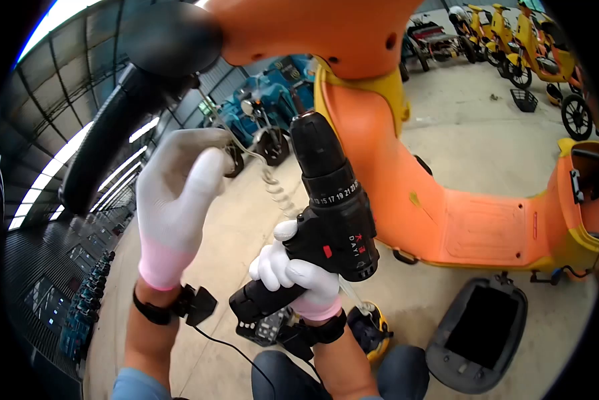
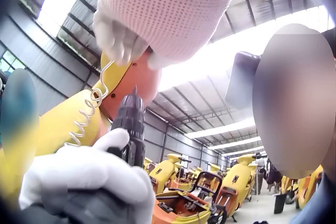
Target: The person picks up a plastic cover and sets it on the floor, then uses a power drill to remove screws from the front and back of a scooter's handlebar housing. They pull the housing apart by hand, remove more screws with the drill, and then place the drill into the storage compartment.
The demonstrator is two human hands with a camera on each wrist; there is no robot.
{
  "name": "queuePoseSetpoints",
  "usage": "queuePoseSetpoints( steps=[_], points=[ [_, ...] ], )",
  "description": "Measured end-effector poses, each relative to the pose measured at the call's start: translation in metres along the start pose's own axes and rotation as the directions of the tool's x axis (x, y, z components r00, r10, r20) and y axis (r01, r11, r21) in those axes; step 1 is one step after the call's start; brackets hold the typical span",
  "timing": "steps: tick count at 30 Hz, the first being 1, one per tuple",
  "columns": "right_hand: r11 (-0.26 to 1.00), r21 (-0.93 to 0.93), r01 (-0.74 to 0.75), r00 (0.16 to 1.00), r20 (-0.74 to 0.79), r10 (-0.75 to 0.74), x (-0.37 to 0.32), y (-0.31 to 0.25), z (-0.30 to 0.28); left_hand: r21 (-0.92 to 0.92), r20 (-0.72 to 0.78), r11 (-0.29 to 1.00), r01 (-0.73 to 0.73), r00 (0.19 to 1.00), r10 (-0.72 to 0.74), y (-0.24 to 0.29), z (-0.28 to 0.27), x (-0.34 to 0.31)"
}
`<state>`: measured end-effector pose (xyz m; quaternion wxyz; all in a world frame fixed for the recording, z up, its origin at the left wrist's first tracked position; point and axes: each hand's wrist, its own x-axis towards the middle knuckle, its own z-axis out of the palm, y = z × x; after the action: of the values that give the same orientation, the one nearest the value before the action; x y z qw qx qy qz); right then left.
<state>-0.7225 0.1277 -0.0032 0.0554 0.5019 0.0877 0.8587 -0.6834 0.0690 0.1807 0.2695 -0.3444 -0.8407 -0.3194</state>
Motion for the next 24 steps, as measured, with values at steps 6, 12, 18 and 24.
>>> queuePoseSetpoints(
  steps=[6,12,18,24],
  points=[
    [0.952,-0.142,-0.27,0.922,-0.324,0.213,-0.056,-0.04,0.018,0.041,0.186,0.981,0.19,0.963,-0.194,-0.026,-0.005,-0.027],
    [0.918,-0.347,-0.193,0.91,-0.413,0.036,-0.095,-0.062,0.035,0.152,0.401,0.968,0.198,0.883,-0.243,-0.089,0.01,-0.066],
    [0.864,-0.382,-0.328,0.853,-0.513,0.097,-0.09,-0.075,0.051,0.161,0.492,0.966,0.204,0.832,-0.258,-0.077,0.022,-0.077],
    [0.711,-0.488,-0.506,0.803,-0.569,0.181,-0.108,-0.09,0.058,0.03,0.636,0.921,0.389,0.703,-0.318,-0.086,0.026,-0.103]
  ],
)
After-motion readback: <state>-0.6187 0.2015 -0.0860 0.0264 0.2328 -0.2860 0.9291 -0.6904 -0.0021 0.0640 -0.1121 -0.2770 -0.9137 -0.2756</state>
